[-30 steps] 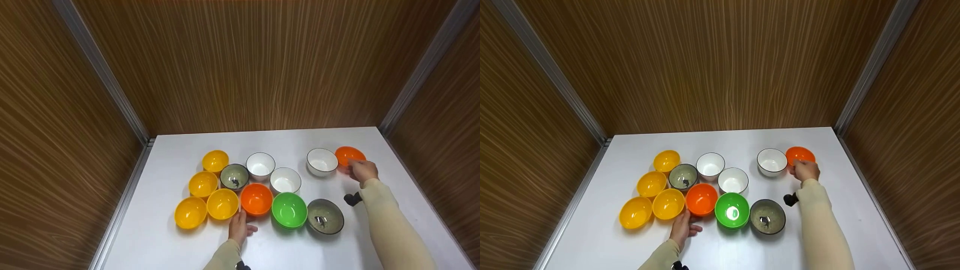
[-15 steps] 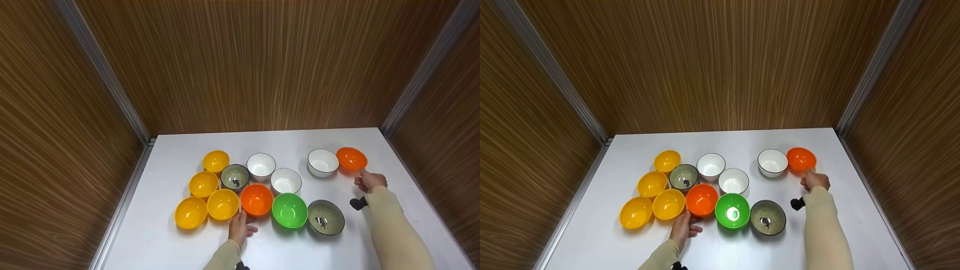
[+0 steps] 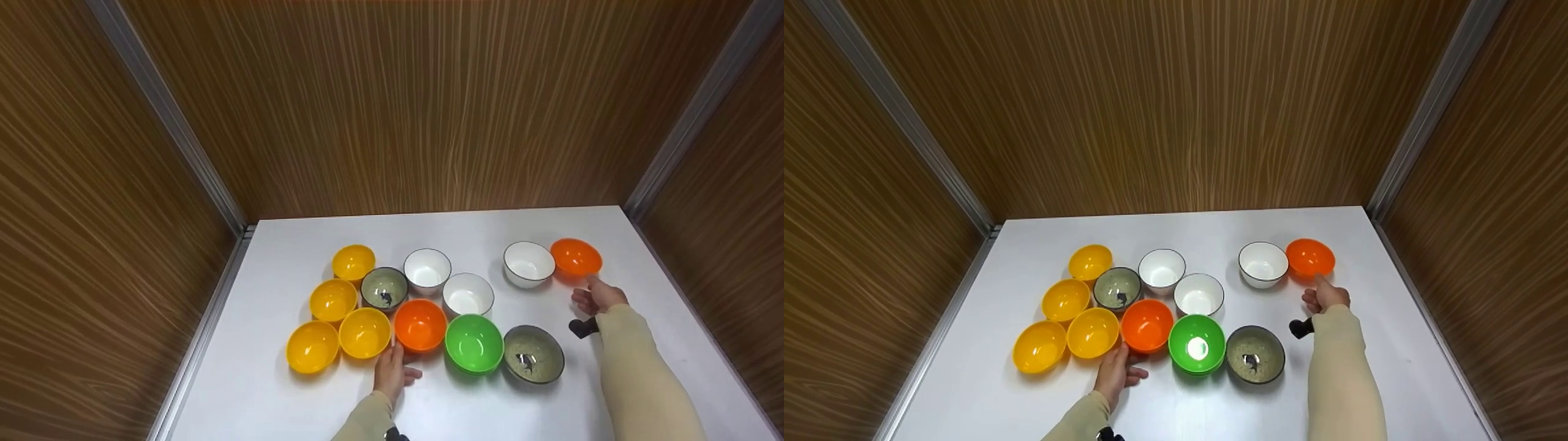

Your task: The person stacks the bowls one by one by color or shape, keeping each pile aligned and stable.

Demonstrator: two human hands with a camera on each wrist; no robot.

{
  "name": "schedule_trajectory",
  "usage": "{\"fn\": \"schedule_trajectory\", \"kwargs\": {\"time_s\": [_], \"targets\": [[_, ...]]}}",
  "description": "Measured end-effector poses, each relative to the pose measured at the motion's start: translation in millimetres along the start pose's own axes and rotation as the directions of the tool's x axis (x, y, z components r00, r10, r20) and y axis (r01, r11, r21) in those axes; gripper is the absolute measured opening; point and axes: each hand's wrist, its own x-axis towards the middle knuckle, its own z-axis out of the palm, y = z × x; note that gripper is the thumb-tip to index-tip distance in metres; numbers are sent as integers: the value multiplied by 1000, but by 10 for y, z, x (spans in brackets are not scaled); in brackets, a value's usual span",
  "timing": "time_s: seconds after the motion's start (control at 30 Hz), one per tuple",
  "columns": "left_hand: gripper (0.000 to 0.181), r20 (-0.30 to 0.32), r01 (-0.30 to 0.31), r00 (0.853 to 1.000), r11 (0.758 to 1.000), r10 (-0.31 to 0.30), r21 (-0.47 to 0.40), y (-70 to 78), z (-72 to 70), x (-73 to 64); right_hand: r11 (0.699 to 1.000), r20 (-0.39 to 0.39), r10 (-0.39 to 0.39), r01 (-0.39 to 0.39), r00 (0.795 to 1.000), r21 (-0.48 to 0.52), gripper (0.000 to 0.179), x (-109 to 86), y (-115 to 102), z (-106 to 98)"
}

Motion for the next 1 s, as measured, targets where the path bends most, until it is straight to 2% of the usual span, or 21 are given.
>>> {"fn": "schedule_trajectory", "kwargs": {"time_s": [0.2,0.4,0.57,0.7,0.87,1.0], "targets": [[60,-12,-7,1000,1000,8,22,-9,-8,18,1000,42,3,-3,999,5,69,-15,-58,44],[60,-11,4,1000,1000,-4,18,-2,-8,13,999,45,16,-14,999,-44,75,-199,-121,95],[58,-7,-14,1000,1000,15,18,-1,3,6,999,71,27,-25,997,-29,73,-253,-120,66],[59,-2,-12,1000,1000,12,17,-3,2,1,999,80,15,-13,997,-29,72,-153,-99,70],[62,5,-1,1000,1000,1,12,4,-12,-5,999,121,-6,10,993,-40,72,129,-81,69],[63,12,17,1000,1000,-17,11,17,-12,-13,997,126,-23,32,992,-68,69,230,-67,58]]}}
